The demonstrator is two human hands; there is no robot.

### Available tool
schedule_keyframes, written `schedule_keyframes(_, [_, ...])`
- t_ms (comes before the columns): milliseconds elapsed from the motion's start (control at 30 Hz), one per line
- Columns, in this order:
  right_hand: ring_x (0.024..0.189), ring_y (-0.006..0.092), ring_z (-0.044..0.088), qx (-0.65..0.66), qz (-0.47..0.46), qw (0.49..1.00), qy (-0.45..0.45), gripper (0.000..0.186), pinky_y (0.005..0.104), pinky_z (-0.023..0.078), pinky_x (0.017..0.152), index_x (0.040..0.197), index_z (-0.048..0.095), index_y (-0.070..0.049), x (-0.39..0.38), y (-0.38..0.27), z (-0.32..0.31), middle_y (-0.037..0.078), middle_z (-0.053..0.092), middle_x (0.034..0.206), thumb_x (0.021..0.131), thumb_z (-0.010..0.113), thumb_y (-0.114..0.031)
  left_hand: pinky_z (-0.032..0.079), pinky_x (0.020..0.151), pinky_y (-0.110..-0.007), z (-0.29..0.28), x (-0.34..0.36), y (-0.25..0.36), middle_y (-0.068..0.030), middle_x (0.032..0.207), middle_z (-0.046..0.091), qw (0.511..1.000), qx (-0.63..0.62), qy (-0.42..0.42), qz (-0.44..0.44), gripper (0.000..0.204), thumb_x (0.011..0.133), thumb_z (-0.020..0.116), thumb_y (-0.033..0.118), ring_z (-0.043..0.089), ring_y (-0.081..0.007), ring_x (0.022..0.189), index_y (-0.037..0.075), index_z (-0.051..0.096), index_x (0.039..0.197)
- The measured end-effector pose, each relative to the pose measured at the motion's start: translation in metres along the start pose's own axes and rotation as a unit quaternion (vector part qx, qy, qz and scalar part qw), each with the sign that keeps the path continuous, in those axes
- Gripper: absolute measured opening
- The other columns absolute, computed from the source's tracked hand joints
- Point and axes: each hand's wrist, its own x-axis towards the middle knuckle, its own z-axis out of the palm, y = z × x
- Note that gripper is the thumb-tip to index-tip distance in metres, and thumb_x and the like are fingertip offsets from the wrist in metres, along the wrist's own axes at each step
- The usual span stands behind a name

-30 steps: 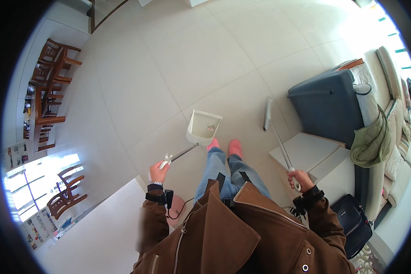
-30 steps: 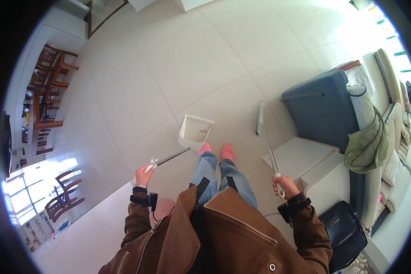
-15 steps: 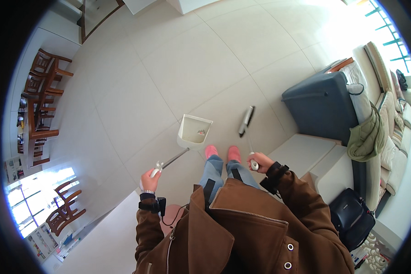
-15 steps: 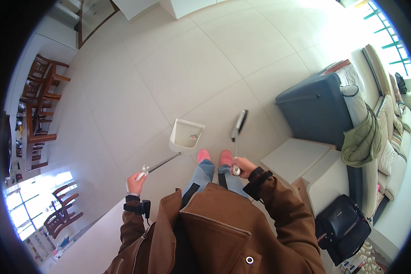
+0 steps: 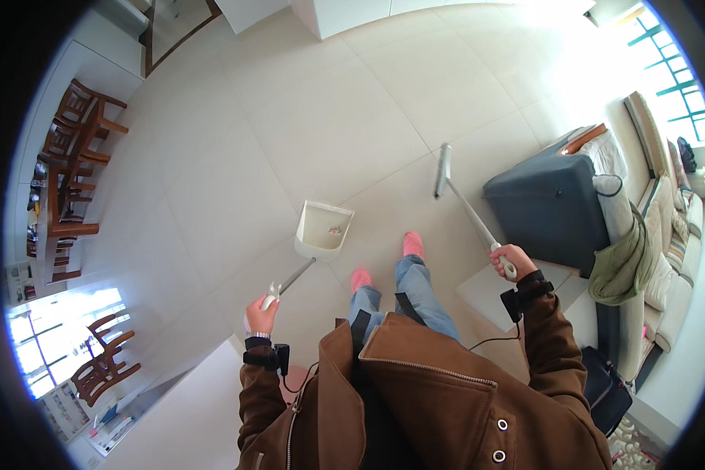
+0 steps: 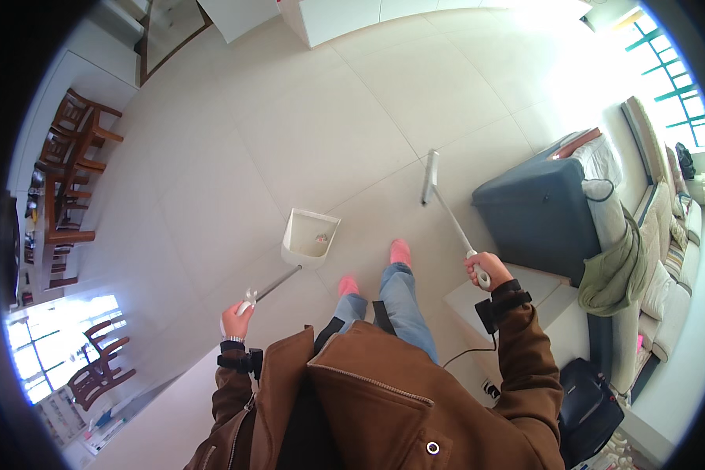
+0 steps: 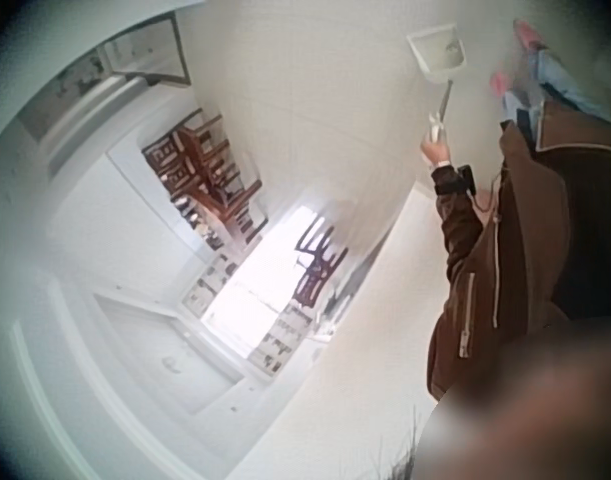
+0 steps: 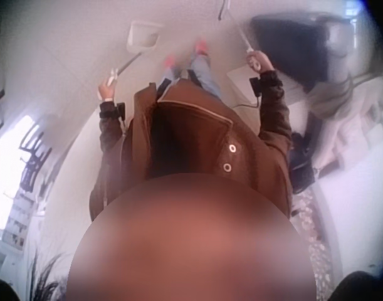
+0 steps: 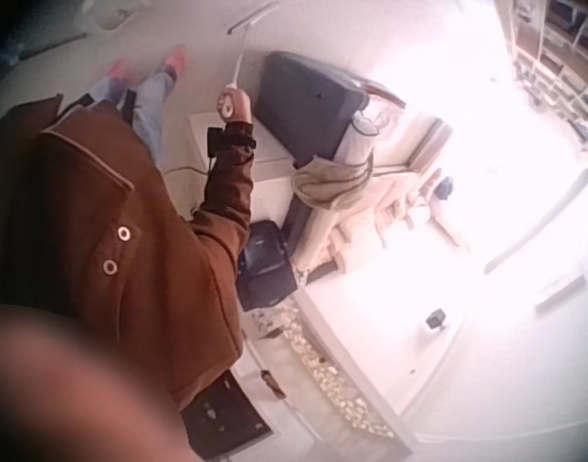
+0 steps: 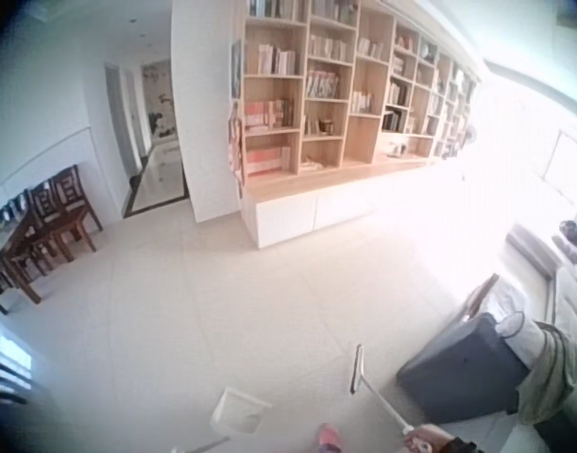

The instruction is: The person sweeps a tiled living room floor with a broom and dustpan, moving debris toward the dustpan and collecting it. The person walks around furniture and a bookshelf while sweeping different sections of the floor.

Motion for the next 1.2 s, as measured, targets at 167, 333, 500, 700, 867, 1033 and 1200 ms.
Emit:
schedule_keyframes(167, [0.047, 0.0150, 0.049, 0.136, 0.080, 0.988, 0.007, 0.006, 0.0271, 0.040, 0.040, 0.063, 0.049, -0.004, 0.083, -0.050, -0.022, 0.003, 0.049, 0.056, 0.068, 0.050, -0.004, 0.044, 0.061, -0.030, 0.025, 0.013, 0.037, -0.0140, 0.075, 0.060, 0.999, 0.012, 0.000, -0.036, 0.038, 0.063, 0.065, 0.027, 0.059, -0.0213, 0.069, -0.001, 0.058, 0.088])
schedule_keyframes(333, [0.053, 0.0156, 0.052, -0.111, -0.070, 0.984, -0.123, 0.010, 0.0291, 0.043, 0.043, 0.060, 0.050, -0.007, 0.142, -0.078, 0.035, 0.005, 0.050, 0.057, 0.069, 0.049, -0.004, 0.044, 0.063, -0.029, 0.056, 0.007, 0.085, -0.0127, 0.076, 0.061, 0.996, -0.014, 0.041, -0.075, 0.037, 0.063, 0.066, 0.024, 0.058, -0.0183, 0.069, -0.002, 0.058, 0.089])
schedule_keyframes(500, [0.050, 0.0149, 0.050, -0.053, 0.068, 0.979, -0.187, 0.005, 0.0264, 0.042, 0.041, 0.065, 0.048, -0.004, 0.160, -0.139, 0.081, 0.004, 0.047, 0.056, 0.070, 0.048, -0.005, 0.044, 0.061, -0.028, 0.076, 0.015, 0.138, -0.0115, 0.074, 0.061, 0.992, -0.018, 0.053, -0.112, 0.034, 0.065, 0.065, 0.023, 0.058, -0.0168, 0.066, -0.002, 0.059, 0.087])
schedule_keyframes(700, [0.041, 0.0104, 0.046, 0.042, 0.065, 0.968, -0.240, 0.006, 0.0223, 0.036, 0.035, 0.067, 0.048, 0.000, 0.173, -0.230, 0.023, 0.004, 0.045, 0.052, 0.069, 0.049, -0.006, 0.043, 0.057, -0.027, 0.093, 0.048, 0.190, -0.0095, 0.069, 0.060, 0.992, -0.033, 0.057, -0.103, 0.030, 0.066, 0.064, 0.023, 0.056, -0.0142, 0.062, 0.000, 0.060, 0.085])
schedule_keyframes(867, [0.037, 0.0112, 0.041, -0.258, -0.047, 0.959, -0.105, 0.007, 0.0238, 0.033, 0.031, 0.072, 0.047, 0.001, 0.143, -0.263, -0.035, 0.002, 0.043, 0.052, 0.067, 0.049, -0.004, 0.042, 0.055, -0.026, 0.103, 0.095, 0.238, -0.0084, 0.066, 0.059, 0.996, -0.025, 0.035, -0.077, 0.027, 0.065, 0.063, 0.022, 0.055, -0.0130, 0.059, 0.001, 0.060, 0.083])
schedule_keyframes(1033, [0.038, 0.0125, 0.042, 0.122, 0.057, 0.986, -0.098, 0.018, 0.0243, 0.034, 0.032, 0.083, 0.044, 0.000, 0.125, -0.323, -0.088, 0.003, 0.042, 0.053, 0.067, 0.049, -0.002, 0.042, 0.054, -0.027, 0.128, 0.178, 0.283, -0.0098, 0.065, 0.059, 0.999, -0.033, 0.004, -0.020, 0.027, 0.064, 0.063, 0.022, 0.056, -0.0150, 0.058, 0.002, 0.060, 0.082])
schedule_keyframes(1200, [0.037, 0.0096, 0.039, 0.101, 0.007, 0.993, -0.054, 0.021, 0.0208, 0.032, 0.033, 0.089, 0.043, -0.002, 0.120, -0.368, -0.133, 0.001, 0.040, 0.053, 0.069, 0.046, -0.003, 0.044, 0.055, -0.028, 0.157, 0.271, 0.363, -0.0121, 0.068, 0.060, 0.998, 0.028, -0.034, 0.040, 0.030, 0.064, 0.065, 0.024, 0.057, -0.0191, 0.059, 0.001, 0.060, 0.082])
